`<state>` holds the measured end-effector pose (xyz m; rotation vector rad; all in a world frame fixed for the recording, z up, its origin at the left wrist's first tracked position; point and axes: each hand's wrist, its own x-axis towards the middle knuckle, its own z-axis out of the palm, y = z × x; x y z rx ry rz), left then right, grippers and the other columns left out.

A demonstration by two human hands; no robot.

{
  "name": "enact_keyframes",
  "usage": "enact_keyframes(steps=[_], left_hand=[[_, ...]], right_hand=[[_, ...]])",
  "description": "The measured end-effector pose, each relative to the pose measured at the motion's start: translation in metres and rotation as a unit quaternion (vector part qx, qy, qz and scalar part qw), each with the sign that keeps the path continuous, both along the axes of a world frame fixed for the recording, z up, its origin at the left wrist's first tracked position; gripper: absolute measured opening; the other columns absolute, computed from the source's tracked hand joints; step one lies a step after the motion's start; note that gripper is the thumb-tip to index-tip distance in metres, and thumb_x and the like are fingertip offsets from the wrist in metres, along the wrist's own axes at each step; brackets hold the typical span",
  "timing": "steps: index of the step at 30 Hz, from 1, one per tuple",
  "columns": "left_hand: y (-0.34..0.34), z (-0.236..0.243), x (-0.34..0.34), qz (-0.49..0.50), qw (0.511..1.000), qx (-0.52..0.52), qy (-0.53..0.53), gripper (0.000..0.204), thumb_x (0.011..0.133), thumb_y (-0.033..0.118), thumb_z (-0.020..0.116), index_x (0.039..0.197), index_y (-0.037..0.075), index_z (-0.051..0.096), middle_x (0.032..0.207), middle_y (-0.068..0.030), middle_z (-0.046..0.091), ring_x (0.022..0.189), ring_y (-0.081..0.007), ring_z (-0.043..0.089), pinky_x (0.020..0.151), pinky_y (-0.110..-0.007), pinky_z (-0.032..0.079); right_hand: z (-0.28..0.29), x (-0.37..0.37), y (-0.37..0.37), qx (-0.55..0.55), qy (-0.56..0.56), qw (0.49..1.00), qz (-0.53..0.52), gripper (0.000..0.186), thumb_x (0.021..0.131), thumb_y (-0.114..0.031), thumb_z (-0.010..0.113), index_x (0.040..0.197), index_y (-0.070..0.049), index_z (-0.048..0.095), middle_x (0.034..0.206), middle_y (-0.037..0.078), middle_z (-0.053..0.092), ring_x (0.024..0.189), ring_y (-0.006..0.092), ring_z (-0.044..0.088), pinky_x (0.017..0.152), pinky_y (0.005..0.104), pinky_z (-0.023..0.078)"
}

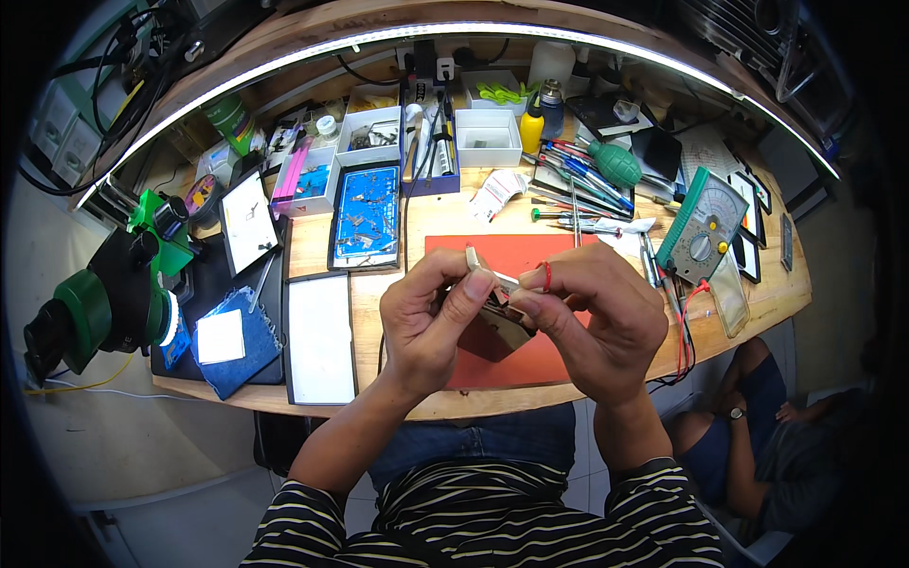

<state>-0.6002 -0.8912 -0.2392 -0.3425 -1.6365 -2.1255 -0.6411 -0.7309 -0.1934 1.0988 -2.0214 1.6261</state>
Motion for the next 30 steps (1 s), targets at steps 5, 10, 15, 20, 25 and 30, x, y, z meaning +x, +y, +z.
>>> enact_keyframes(steps=[5,10,15,20,25,30], left_hand=[[-0.0010,-0.0007,-0.0017,0.000,1.000,-0.006,0.016,0.011,0.097,0.008,0.057,0.097,-0.002,0.062,0.086,-0.0040,0.064,0.080,-0.0064,0.059,0.072,-0.020,0.046],[-0.0003,-0.0018,-0.0006,0.007,1.000,0.000,0.008,0.011,0.097,0.009,0.057,0.098,-0.002,0.062,0.086,-0.0036,0.064,0.079,-0.0061,0.058,0.070,-0.020,0.046],[-0.0008,-0.0032,-0.0016,0.007,1.000,-0.004,0.008,0.011,0.097,0.009,0.058,0.098,-0.001,0.062,0.085,-0.0025,0.064,0.077,-0.0051,0.057,0.069,-0.020,0.045],[-0.0009,-0.0044,-0.0019,-0.003,1.000,0.003,0.003,0.011,0.097,0.009,0.058,0.098,-0.001,0.062,0.085,-0.0018,0.063,0.076,-0.0040,0.055,0.068,-0.019,0.043],[0.0002,-0.0037,-0.0016,0.005,1.000,0.004,0.011,0.012,0.097,0.009,0.058,0.098,-0.002,0.062,0.085,-0.0028,0.063,0.076,-0.0049,0.056,0.068,-0.019,0.044],[-0.0001,-0.0034,-0.0014,0.009,1.000,-0.003,0.009,0.012,0.096,0.009,0.058,0.098,-0.002,0.063,0.086,-0.0036,0.063,0.077,-0.0056,0.057,0.069,-0.020,0.045]], right_hand=[[0.0028,-0.0038,0.0015,0.025,0.031,0.999,0.010,0.016,0.078,-0.004,0.077,0.091,0.000,0.068,0.081,0.009,0.066,0.068,0.0114,0.062,0.052,0.0205,0.048],[0.0027,0.0007,-0.0008,0.009,-0.012,1.000,-0.003,0.015,0.078,-0.002,0.076,0.090,0.000,0.068,0.081,0.008,0.065,0.068,0.0126,0.063,0.053,0.0230,0.051],[0.0003,0.0017,-0.0013,-0.039,-0.051,0.998,-0.004,0.014,0.079,-0.004,0.077,0.090,0.000,0.068,0.081,0.008,0.066,0.068,0.0120,0.063,0.052,0.0237,0.052],[-0.0011,-0.0010,0.0014,-0.031,-0.051,0.998,0.009,0.015,0.079,-0.005,0.077,0.089,0.000,0.068,0.081,0.008,0.066,0.068,0.0115,0.063,0.051,0.0223,0.051],[-0.0003,-0.0010,0.0016,-0.026,-0.045,0.999,0.016,0.014,0.080,-0.004,0.077,0.089,0.001,0.067,0.081,0.009,0.066,0.068,0.0116,0.063,0.052,0.0223,0.052],[0.0034,0.0004,0.0011,-0.016,-0.050,0.998,0.020,0.012,0.080,-0.003,0.075,0.090,0.001,0.068,0.081,0.009,0.066,0.068,0.0118,0.064,0.053,0.0230,0.054]])
